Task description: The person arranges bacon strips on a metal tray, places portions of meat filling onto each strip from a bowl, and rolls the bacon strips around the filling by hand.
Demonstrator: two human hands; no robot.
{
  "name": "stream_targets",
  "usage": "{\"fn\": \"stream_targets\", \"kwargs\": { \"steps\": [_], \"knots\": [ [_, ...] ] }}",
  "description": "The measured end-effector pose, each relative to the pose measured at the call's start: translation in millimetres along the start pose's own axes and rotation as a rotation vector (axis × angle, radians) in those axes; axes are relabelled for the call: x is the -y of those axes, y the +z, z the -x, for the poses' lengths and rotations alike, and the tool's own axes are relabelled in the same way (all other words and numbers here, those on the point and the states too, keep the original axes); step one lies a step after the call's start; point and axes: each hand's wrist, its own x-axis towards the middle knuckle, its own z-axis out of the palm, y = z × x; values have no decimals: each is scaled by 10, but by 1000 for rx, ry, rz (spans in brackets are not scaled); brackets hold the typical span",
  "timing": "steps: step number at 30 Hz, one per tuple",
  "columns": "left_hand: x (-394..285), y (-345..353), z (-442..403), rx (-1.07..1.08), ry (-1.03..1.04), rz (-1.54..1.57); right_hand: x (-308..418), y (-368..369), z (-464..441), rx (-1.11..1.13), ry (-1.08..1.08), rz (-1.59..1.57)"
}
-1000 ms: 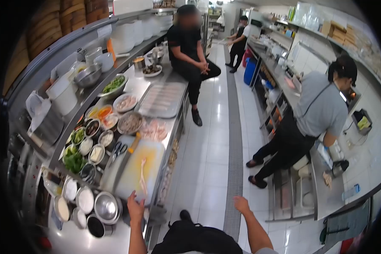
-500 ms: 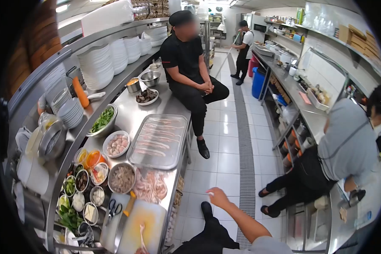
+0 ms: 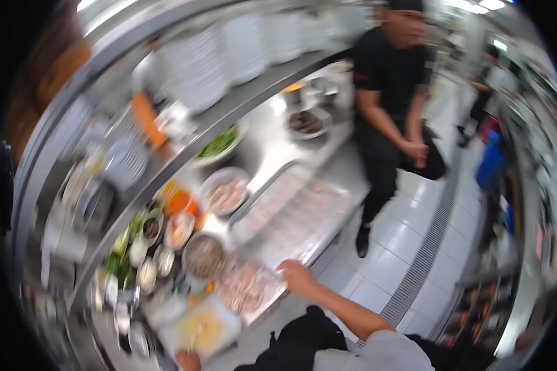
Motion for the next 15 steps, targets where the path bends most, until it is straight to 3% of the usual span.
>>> {"fn": "stream_targets", "kwargs": {
  "steps": [1,2,4,7,8,10,12,15],
  "knots": [
    [-232,-240,15,309,-250,-182,252,-259,-33,14,216,-192],
    [-430,-377,-12,318,-373,-209,230,-272,-9,23,180,-232],
    [-495,-455,-13,193,-378,-129,315,-218,105,109,129,-303],
    [-734,-753,-193,148,-716,234,578,-181,65,128,72,-273],
    [-755,-821,-187,137,-732,213,672,-126,43,225,41,-283],
    [-750,-874,-186,126,-752,738,907,85,-37,339,-109,-296],
    [-887,-1072,-306,109,-765,776,1187,453,-182,370,-239,-440],
    [-1070,-1411,-427,96,-787,804,1706,960,-539,456,-354,-292]
  ]
}}
